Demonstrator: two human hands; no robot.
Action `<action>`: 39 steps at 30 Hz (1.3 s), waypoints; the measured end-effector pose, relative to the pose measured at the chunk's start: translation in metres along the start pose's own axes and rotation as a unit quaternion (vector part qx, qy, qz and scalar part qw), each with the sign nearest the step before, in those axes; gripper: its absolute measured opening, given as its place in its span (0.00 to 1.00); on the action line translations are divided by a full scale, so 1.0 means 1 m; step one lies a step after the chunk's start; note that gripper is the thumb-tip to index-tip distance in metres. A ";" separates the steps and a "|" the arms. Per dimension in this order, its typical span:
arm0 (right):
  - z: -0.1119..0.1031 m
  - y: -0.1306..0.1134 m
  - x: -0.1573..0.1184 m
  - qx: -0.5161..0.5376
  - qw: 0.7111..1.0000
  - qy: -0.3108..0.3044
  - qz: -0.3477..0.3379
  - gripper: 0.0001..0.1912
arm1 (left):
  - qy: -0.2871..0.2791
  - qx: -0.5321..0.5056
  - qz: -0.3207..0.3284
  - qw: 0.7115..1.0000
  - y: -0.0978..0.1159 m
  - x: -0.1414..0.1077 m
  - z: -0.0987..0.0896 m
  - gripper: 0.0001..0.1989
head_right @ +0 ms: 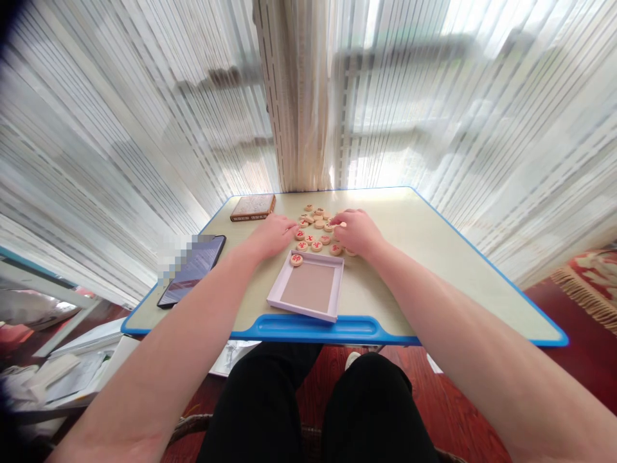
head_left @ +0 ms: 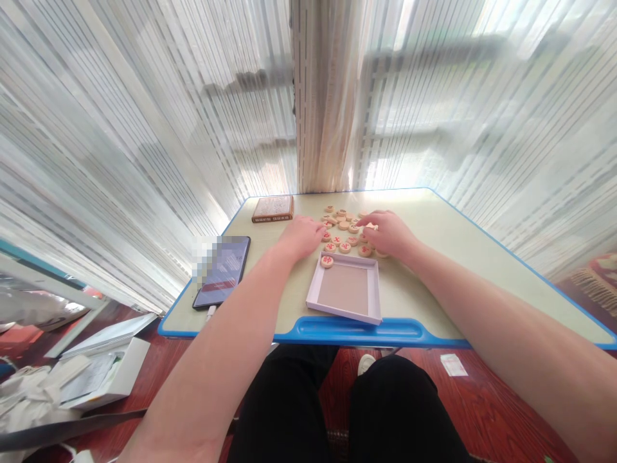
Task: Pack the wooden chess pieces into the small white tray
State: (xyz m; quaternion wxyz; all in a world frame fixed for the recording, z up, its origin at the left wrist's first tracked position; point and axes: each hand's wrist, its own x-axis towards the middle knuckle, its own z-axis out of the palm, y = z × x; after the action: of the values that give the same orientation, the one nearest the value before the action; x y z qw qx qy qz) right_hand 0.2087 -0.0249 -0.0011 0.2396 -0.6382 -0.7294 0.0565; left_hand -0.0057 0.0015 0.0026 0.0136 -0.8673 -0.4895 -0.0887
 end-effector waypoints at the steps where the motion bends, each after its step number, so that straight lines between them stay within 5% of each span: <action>1: 0.000 0.001 0.000 -0.010 1.000 -0.003 0.003 0.18 | 0.007 -0.014 -0.007 1.000 0.000 0.000 0.000 0.24; 7: 0.001 0.002 0.004 -0.077 0.996 -0.013 0.053 0.21 | 0.048 -0.100 0.008 0.994 0.009 0.004 0.003 0.24; 15: -0.005 0.007 0.005 -0.087 0.989 -0.045 0.114 0.21 | -0.068 -0.155 0.004 0.986 0.022 0.012 -0.001 0.31; 24: -0.005 0.016 0.009 -0.063 0.995 -0.049 0.064 0.19 | 0.026 -0.172 0.012 0.985 0.010 0.011 0.010 0.32; 32: -0.010 0.014 0.007 -0.042 0.992 -0.030 0.115 0.18 | 0.024 -0.148 -0.003 0.989 0.016 0.011 0.013 0.32; 39: -0.007 0.019 0.010 -0.039 0.988 -0.026 0.148 0.21 | -0.004 -0.121 0.054 0.991 0.017 0.012 0.011 0.31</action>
State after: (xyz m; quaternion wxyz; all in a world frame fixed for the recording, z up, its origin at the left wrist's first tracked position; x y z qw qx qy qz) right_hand 0.2282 -0.0139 0.0004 0.1847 -0.7462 -0.6346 0.0793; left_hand 0.0164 0.0039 -0.0051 -0.0886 -0.8882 -0.4276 -0.1428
